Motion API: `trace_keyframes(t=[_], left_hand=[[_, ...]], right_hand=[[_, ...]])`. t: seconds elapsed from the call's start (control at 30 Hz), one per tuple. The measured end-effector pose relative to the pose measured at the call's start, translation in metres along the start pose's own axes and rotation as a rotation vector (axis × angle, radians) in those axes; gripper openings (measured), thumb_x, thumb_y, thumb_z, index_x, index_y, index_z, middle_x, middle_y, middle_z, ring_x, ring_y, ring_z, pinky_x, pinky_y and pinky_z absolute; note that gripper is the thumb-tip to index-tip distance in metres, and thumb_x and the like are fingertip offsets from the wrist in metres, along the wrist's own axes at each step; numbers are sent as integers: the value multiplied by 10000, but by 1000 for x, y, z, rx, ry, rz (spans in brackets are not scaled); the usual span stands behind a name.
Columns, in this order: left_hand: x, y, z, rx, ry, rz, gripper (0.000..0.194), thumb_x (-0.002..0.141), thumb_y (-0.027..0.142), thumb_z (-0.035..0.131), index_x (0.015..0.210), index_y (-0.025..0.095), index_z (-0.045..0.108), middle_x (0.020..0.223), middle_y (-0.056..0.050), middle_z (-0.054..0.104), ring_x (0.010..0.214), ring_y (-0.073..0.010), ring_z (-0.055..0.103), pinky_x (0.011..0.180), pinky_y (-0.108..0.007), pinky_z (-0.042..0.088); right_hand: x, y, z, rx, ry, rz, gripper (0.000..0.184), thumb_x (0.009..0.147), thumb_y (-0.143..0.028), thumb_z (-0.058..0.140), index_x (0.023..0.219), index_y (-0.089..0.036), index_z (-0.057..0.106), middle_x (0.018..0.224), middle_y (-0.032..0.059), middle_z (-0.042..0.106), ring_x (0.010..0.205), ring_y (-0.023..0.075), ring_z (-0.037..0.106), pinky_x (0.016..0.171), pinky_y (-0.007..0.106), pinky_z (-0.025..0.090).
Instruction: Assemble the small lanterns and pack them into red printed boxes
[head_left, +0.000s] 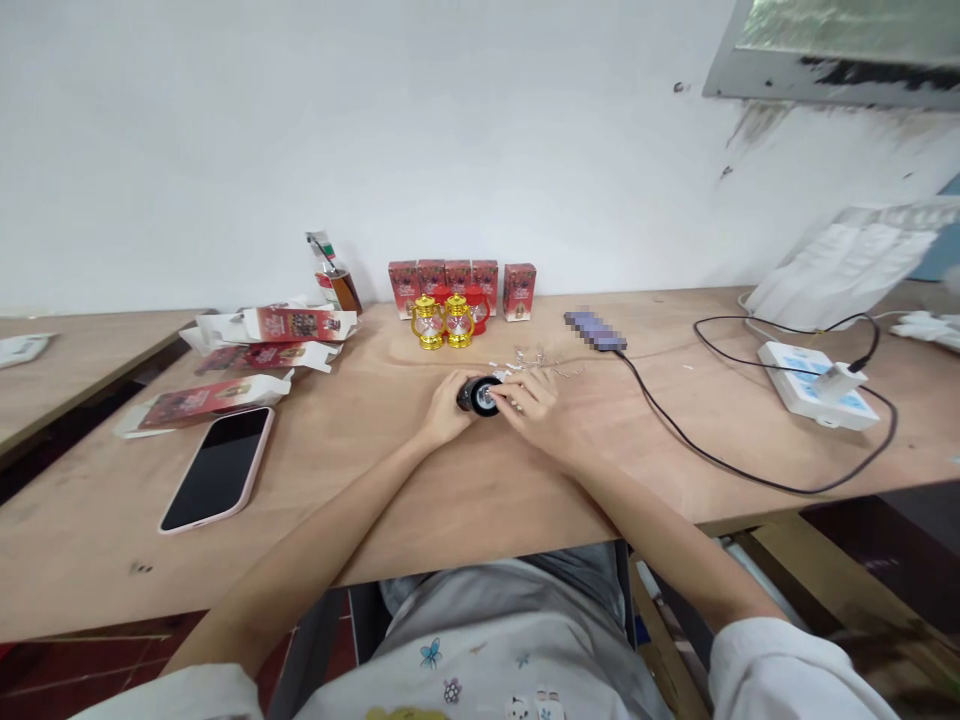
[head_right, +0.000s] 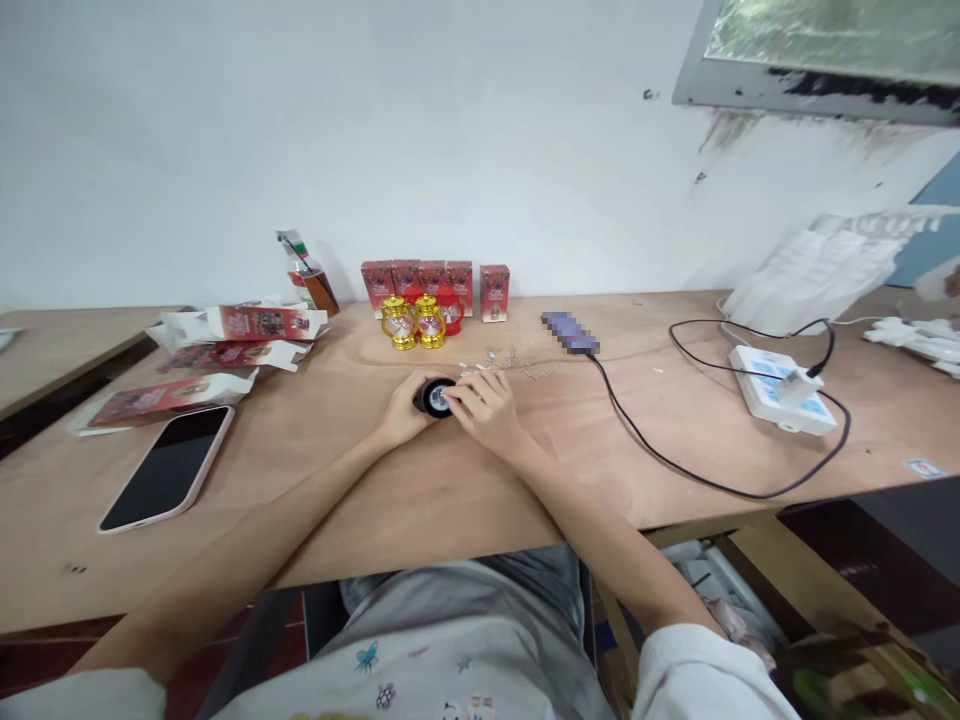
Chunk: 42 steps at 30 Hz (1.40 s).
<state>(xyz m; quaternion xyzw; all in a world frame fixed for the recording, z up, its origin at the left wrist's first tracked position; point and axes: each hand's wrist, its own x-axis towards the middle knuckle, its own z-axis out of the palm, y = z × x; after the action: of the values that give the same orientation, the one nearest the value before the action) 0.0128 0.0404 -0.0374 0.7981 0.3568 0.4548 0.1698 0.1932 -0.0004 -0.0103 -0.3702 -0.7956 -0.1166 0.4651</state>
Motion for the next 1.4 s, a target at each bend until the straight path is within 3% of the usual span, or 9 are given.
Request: trace_keyframes(t=[0.27,0.57,0.73,0.9,1.0,1.07,1.17,1.27,1.4], left_hand=[[0,-2,1,-25,10,-9,382,661,169,677,1031,188,583,1040,-61,644,968,-218,608,870,-353,487],[2,-7,-1,27,120,-94,381,639,125,652,1007,187,575,1043,-51,644,975,-218,599,893,-372,478],[3,-10,-1,45,160,-117,406,601,82,636,988,185,574,1002,-42,647,937,-213,601,865,-360,484],[3,-6,-2,42,136,-120,421,583,76,640,983,190,577,989,-32,653,947,-220,608,857,-357,490],[3,-6,-1,24,149,-130,425,573,78,649,976,190,574,980,-31,655,948,-225,614,853,-360,497],[3,-9,0,18,159,-146,440,564,73,655,979,191,572,986,-29,657,955,-229,618,855,-363,501],[3,-12,1,6,157,-149,426,570,81,661,973,187,572,989,-35,657,953,-230,625,856,-365,504],[2,-11,2,-12,155,-139,407,582,92,657,969,184,570,980,-36,657,938,-222,629,846,-356,507],[3,-8,1,-5,158,-138,423,572,73,654,974,183,577,977,-30,661,940,-218,626,845,-344,504]], right_hand=[[-5,-1,5,-134,-78,-73,238,929,-258,454,972,-231,686,946,79,687,827,199,568,746,363,366],[-4,-7,11,-206,-242,-77,375,909,-181,398,1237,-194,578,1191,129,620,1047,262,547,954,453,364],[-4,-11,12,-209,-239,-45,431,894,-152,385,1313,-154,487,1298,141,550,1126,272,507,972,439,362],[-4,9,14,-130,-116,228,368,891,-209,409,1225,-92,510,1200,177,574,1101,286,512,924,415,401],[-7,28,17,-221,-277,321,348,887,-248,456,1184,-88,543,1138,195,603,1081,332,508,891,456,390],[-10,36,20,-256,-376,305,376,881,-247,487,1227,-109,531,1178,185,605,1116,346,487,900,470,373],[-13,41,25,-249,-414,208,383,891,-225,487,1270,-185,526,1278,123,589,1172,317,458,940,465,347],[-13,40,28,-247,-418,137,288,908,-218,469,1157,-218,615,1298,83,589,1205,286,438,964,450,328],[-10,38,27,-266,-458,144,261,925,-243,448,1051,-189,670,1264,93,605,1215,280,428,985,434,301]])
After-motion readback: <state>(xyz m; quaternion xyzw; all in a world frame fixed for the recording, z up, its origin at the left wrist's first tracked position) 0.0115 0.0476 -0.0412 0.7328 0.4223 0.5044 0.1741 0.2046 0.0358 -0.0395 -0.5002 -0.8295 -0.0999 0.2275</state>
